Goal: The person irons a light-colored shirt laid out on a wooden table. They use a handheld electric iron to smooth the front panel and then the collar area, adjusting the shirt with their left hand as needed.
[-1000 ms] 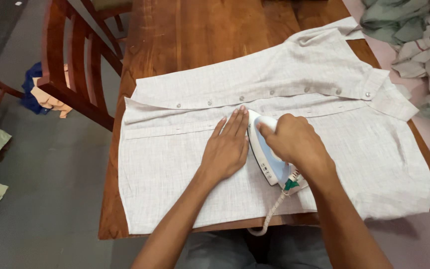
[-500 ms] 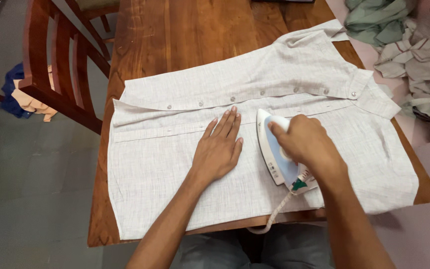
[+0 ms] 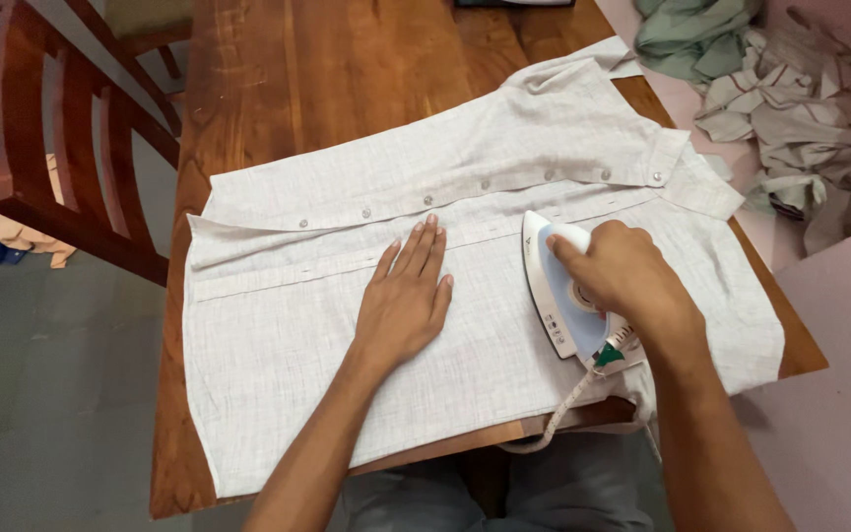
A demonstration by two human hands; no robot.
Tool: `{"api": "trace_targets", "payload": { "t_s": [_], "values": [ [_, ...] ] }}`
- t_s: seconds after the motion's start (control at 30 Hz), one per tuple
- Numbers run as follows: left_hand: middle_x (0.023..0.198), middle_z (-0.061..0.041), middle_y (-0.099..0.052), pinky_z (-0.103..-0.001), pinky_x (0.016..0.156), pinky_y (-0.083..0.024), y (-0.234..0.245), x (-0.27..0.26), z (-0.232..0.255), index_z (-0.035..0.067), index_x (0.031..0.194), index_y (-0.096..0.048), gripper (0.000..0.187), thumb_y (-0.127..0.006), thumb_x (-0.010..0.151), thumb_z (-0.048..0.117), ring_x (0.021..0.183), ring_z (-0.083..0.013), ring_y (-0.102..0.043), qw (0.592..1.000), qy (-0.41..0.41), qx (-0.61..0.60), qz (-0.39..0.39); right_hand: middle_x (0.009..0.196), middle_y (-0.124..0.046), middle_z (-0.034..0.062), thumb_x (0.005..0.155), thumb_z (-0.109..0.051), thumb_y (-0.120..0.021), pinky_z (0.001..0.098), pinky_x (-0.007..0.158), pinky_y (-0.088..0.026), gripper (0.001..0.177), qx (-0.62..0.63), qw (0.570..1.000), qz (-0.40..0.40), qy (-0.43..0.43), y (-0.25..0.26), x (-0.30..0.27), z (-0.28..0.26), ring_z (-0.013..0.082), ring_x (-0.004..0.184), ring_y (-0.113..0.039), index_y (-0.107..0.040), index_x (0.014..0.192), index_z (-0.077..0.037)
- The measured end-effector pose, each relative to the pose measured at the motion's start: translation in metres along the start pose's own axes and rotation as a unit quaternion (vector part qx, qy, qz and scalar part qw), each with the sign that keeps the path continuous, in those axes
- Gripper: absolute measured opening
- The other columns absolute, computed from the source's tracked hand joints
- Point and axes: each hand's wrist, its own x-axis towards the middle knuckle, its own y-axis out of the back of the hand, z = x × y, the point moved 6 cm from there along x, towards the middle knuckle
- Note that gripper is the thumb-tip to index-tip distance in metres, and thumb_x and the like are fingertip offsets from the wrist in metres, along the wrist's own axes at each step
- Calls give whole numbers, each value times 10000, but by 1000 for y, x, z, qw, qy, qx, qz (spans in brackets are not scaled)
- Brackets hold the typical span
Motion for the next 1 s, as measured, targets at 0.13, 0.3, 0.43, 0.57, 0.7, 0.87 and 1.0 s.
{"api": "trace_targets", "payload": {
  "t_s": [0.13,0.3,0.43,0.57,0.7,0.87,1.0],
  "values": [
    [1636,-155,-334,-438,1221,-236,-1,1,-1,-23,1531,-380,586,-399,1035,288,1497,-261,-336,1000,-2,5,2,632,-701,283,922,-540,-609,493,634,-574,693,-11,1000,14,1,4,8,16,399,602,-730,-732,742,118],
    [1627,-159,-345,-440,1219,-240,-1,0,-1,-18,1528,-384,586,-403,1028,288,1496,-263,-339,1000,1,5,-1,699,-711,306,904,-557,-630,502,646,-574,684,-20,999,33,-28,13,18,37,417,657,-738,-734,809,113],
    [1625,-165,-347,-442,1216,-240,-1,1,-1,-21,1523,-388,588,-408,1024,291,1495,-267,-338,1000,2,2,-4,722,-726,318,900,-561,-629,515,652,-580,705,-14,998,43,-40,21,25,55,423,678,-748,-734,818,131],
    [1622,-166,-350,-446,1215,-239,-3,2,-2,-21,1519,-394,586,-412,1023,290,1493,-270,-341,1000,1,3,-6,752,-713,331,893,-577,-651,517,672,-574,715,-27,996,77,-29,28,35,69,430,709,-736,-720,849,133],
    [1623,-168,-352,-446,1217,-243,-3,1,-2,-27,1522,-393,589,-407,1026,291,1495,-272,-343,1000,0,2,-4,756,-720,333,910,-580,-648,516,695,-578,718,-42,995,60,-70,31,41,77,432,736,-742,-738,855,130],
    [1624,-159,-345,-450,1218,-233,-7,2,-4,-18,1528,-381,585,-383,1036,299,1496,-267,-331,1000,6,6,-15,764,-721,321,912,-568,-650,511,683,-576,711,-27,993,69,-89,39,48,86,429,735,-747,-743,860,136],
    [1627,-154,-338,-449,1216,-228,-8,1,-4,-13,1529,-375,589,-380,1032,303,1499,-261,-325,1000,7,8,-16,766,-726,333,922,-559,-665,516,692,-558,742,-13,993,81,-86,45,55,96,428,732,-743,-739,821,173]
  ]
}}
